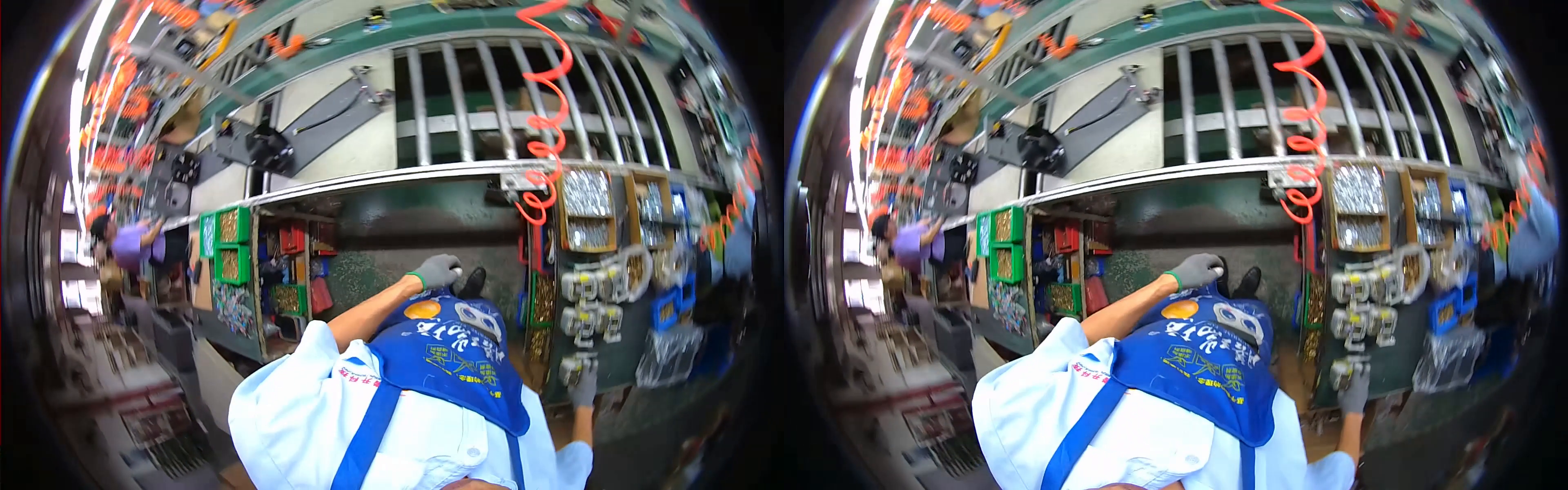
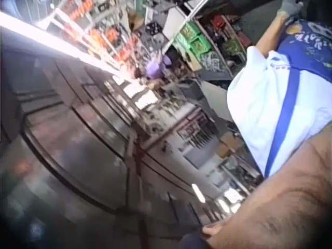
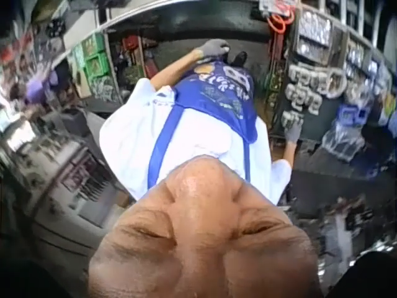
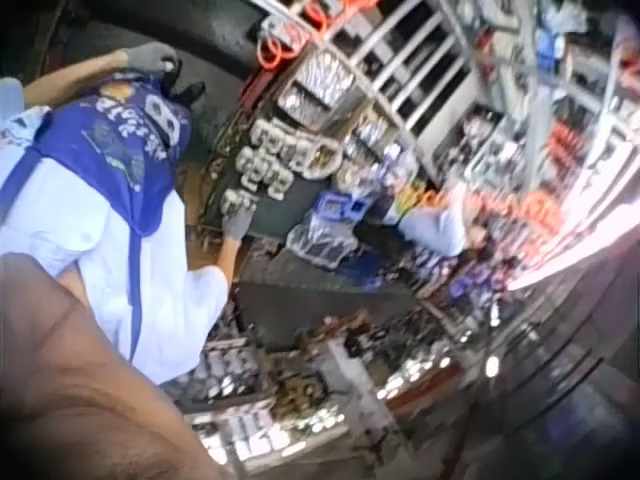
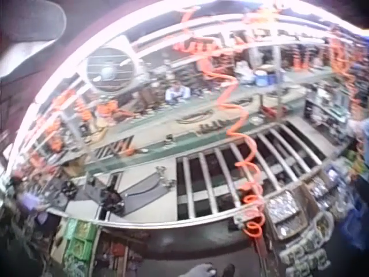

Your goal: Assembling various electrical components like fans and heatsinks onto a metal frame using an electric screwdriver.

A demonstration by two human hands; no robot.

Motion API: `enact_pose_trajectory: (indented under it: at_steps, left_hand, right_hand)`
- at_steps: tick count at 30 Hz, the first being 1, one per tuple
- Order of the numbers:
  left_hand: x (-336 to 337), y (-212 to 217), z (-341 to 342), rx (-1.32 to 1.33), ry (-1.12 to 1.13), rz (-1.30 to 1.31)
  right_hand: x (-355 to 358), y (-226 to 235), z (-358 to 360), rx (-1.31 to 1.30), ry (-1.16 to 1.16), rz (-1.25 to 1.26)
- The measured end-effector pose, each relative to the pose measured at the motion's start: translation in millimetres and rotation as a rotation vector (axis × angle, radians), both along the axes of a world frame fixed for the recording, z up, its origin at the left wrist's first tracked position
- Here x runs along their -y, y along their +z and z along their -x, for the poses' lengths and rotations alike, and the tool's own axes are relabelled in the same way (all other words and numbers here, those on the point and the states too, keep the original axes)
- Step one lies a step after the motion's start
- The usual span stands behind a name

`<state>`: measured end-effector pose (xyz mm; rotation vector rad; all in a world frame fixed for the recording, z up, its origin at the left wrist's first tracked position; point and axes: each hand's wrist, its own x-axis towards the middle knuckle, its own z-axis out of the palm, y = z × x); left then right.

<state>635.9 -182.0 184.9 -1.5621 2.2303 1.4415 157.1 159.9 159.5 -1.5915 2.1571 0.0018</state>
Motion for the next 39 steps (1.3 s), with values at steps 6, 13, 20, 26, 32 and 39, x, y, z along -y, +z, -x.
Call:
enact_pose_trajectory:
  at_steps: [6, 13, 20, 26, 32, 39]
  left_hand:
    - [-15, -8, -29, 0.03, 0.203, -0.118]
    - [-17, -50, -102, -0.007, 0.458, -0.127]
    - [59, -107, -247, -0.207, 1.064, -0.211]
    - [173, -82, -408, 0.026, 1.348, 0.318]
    - [260, -47, -524, 0.041, 1.546, 0.497]
    - [297, -102, -577, 0.177, 1.28, 0.418]
  right_hand:
    - [4, -7, 11, 0.088, -0.045, -0.173]
    - [20, 13, -10, -0.092, -0.138, -0.308]
    - [57, 43, -41, -0.437, -0.329, -0.75]
    - [112, 50, -115, -0.481, -0.315, -0.714]
    - [192, 40, -242, -0.148, -0.229, -0.514]
    - [262, 15, -369, 0.105, -0.12, -0.256]
